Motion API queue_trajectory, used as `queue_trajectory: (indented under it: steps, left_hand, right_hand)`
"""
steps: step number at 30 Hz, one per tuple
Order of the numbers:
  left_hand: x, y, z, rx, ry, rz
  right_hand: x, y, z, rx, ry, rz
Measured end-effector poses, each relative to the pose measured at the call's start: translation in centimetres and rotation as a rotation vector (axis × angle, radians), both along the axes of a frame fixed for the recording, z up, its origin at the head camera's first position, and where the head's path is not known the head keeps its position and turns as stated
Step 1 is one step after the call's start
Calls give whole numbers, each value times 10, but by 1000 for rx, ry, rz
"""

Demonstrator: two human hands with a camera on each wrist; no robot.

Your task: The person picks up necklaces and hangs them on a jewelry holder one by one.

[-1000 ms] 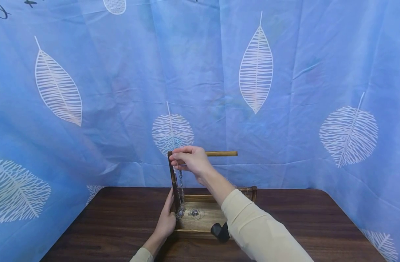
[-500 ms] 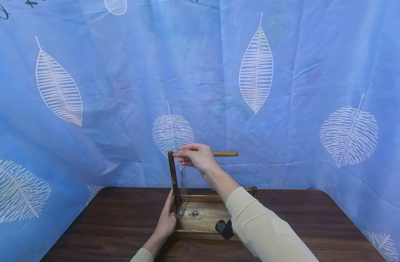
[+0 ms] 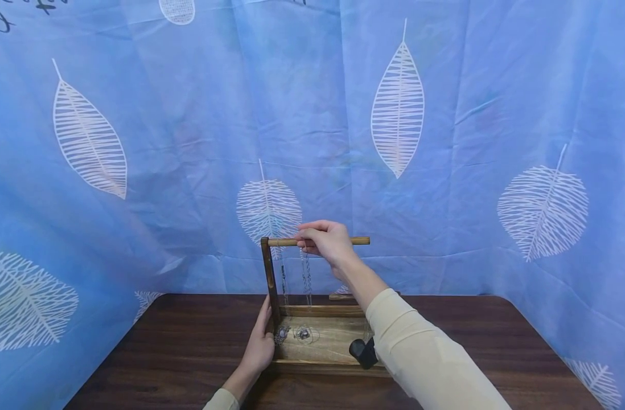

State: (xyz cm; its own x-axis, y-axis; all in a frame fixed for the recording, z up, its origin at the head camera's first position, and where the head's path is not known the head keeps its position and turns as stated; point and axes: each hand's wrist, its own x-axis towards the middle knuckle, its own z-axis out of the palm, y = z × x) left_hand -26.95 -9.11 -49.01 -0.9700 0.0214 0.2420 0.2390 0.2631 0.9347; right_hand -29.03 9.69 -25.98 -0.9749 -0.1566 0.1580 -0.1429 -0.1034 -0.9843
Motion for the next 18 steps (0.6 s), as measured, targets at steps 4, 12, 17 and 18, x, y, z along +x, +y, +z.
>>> queue_trajectory:
  steps: [4, 12, 17, 18]
  left_hand:
    - [1, 0, 0, -3, 13, 3]
    - [0, 1, -1, 7, 18, 0]
    - [0, 0, 0, 2, 20, 4]
    - [0, 0, 0, 4, 20, 3]
  right_hand:
    - [-3, 9, -2, -3, 4, -28]
    - [-7, 27, -9, 16, 27, -116]
    - [-8, 40, -15, 27, 41, -152]
    - [-8, 43, -17, 30, 44, -156]
